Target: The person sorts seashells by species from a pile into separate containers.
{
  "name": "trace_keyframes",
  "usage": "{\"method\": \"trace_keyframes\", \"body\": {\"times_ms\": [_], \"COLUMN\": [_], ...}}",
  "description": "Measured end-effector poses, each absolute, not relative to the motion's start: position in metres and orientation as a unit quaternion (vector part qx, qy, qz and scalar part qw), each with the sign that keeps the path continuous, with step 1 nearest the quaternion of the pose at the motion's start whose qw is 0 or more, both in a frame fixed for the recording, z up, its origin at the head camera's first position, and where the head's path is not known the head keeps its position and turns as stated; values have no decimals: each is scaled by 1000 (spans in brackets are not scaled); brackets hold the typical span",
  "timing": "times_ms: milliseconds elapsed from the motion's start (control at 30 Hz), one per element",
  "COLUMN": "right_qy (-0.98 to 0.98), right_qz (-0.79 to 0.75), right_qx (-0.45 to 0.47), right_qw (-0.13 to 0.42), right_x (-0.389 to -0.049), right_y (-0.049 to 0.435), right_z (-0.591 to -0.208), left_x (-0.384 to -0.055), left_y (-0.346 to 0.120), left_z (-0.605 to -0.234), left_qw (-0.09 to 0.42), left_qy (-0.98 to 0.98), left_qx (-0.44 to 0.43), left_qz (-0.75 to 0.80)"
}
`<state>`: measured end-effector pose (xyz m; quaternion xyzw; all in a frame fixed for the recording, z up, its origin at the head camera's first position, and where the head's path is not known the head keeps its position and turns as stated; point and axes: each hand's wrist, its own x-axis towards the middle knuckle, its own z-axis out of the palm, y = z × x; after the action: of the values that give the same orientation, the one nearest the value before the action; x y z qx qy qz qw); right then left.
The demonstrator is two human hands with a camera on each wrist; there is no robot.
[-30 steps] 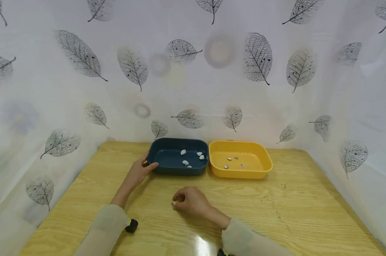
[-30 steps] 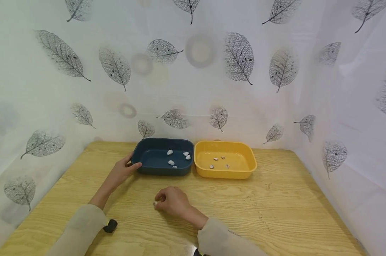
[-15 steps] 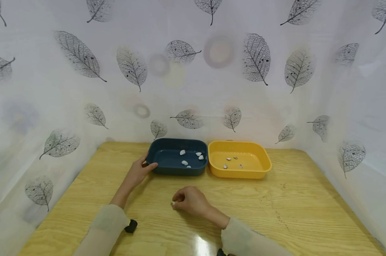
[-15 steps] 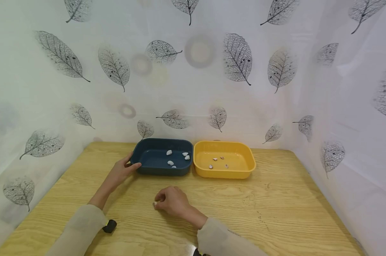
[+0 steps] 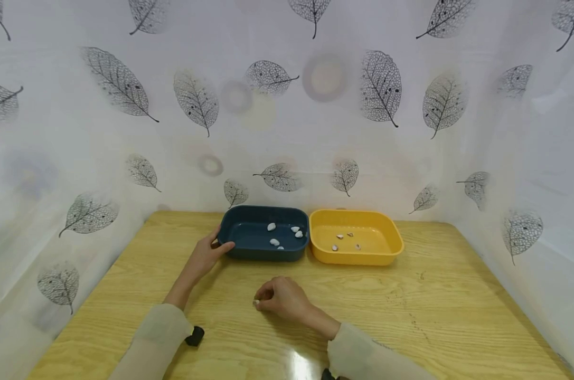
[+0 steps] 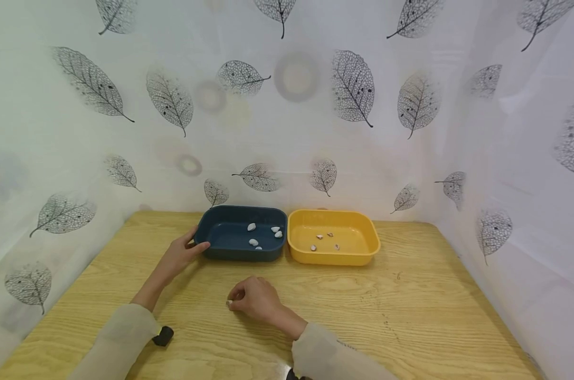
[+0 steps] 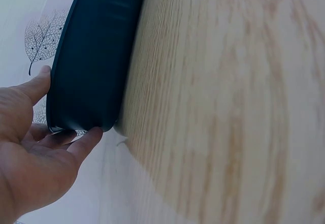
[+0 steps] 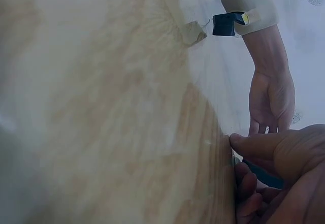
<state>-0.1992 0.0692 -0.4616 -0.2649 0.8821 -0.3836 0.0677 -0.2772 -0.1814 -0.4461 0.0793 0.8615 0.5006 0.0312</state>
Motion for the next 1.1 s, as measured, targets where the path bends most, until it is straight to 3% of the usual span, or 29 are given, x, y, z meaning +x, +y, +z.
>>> {"method": "trace_keyframes", "body": {"times_ms": [300,700,1100], "right_qy": [853,796,786], "right_qz": [-416,-521,-562], "right_qx": [-308,-255,-207], "right_qw": [68,173,154], "right_x": [-199,-206,-213], "right_y": [67,92,130], "right_z": [-465,-462,-443], "left_x": [-276,-276,-278], "left_y": [-181,-181,-182], "left_z": [-446,-445,-446], "left_qw": [29,36,32], "left_qy": [859,861,860], "left_qx": [79,77,85], "left_qz": [505,501,502]}}
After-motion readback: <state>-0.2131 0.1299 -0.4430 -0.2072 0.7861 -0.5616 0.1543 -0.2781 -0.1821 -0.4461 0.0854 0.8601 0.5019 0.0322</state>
